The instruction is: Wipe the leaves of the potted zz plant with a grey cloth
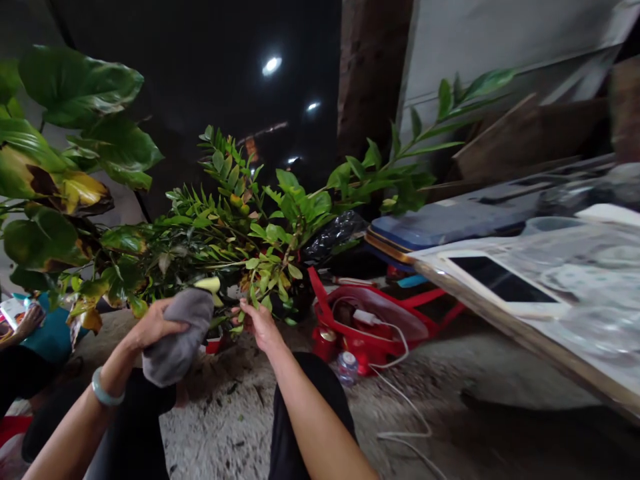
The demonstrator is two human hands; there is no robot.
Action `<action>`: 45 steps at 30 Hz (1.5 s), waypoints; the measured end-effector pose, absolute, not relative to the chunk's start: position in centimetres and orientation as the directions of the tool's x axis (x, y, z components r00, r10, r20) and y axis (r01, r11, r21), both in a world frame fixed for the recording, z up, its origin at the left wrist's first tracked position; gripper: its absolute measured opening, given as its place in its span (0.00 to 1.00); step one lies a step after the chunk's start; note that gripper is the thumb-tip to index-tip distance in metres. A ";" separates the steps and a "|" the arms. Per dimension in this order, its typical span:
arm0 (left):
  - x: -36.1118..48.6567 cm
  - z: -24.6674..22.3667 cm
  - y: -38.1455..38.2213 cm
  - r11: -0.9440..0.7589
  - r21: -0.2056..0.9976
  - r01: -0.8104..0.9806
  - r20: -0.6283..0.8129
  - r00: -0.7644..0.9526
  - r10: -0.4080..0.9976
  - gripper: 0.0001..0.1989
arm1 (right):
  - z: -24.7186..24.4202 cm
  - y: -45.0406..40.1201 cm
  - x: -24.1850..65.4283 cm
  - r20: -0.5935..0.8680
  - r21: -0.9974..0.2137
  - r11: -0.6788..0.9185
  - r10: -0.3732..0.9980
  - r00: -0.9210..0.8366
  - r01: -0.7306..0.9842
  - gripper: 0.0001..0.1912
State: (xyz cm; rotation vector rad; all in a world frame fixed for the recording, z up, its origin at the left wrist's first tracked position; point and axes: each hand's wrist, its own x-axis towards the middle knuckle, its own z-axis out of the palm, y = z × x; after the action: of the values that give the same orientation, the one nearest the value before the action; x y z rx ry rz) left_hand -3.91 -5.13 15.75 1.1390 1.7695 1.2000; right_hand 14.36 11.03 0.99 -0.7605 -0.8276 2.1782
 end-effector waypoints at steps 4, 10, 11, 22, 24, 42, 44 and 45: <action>-4.0 19.1 -1.9 -0.008 0.979 0.205 0.122 -0.552 0.825 0.25 | 0.9 11.1 14.1 -0.236 -0.731 -0.544 0.768 -0.595 -0.412 0.16; -3.5 14.4 -1.5 0.277 0.883 0.378 -0.111 -0.405 0.907 0.14 | 0.4 11.0 13.3 -0.324 -0.734 -0.565 0.779 -0.537 -0.378 0.10; -3.3 13.8 -2.5 0.317 0.849 0.422 -0.192 -0.311 0.931 0.13 | 0.2 11.1 13.2 -0.351 -0.736 -0.576 0.774 -0.526 -0.356 0.09; -3.6 16.6 -1.9 0.124 0.980 0.154 -0.030 -0.501 0.865 0.20 | -0.5 10.8 11.7 -0.351 -0.745 -0.570 0.776 -0.523 -0.346 0.09; -3.4 15.2 -1.8 0.196 0.953 0.233 -0.044 -0.531 0.846 0.15 | -0.3 10.7 11.6 -0.335 -0.739 -0.560 0.788 -0.517 -0.374 0.10; 0.7 9.7 -15.6 0.191 0.920 -0.342 -0.308 -0.330 0.892 0.24 | -0.2 7.9 15.8 -0.224 -0.824 -0.516 0.676 -0.702 -0.234 0.33; 0.8 8.7 -16.5 0.157 0.909 -0.386 -0.297 -0.335 0.894 0.24 | -0.2 7.3 17.5 -0.240 -0.832 -0.513 0.679 -0.694 -0.213 0.34; 0.7 8.3 -16.9 0.142 0.900 -0.413 -0.295 -0.336 0.895 0.24 | -0.1 6.8 18.4 -0.245 -0.832 -0.513 0.680 -0.691 -0.210 0.34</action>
State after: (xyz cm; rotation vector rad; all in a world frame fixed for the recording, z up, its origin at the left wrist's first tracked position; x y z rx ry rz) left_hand 0.72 -16.93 8.31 0.5349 1.2828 1.4686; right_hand 18.36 6.85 -0.12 -0.7675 -1.1111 2.2136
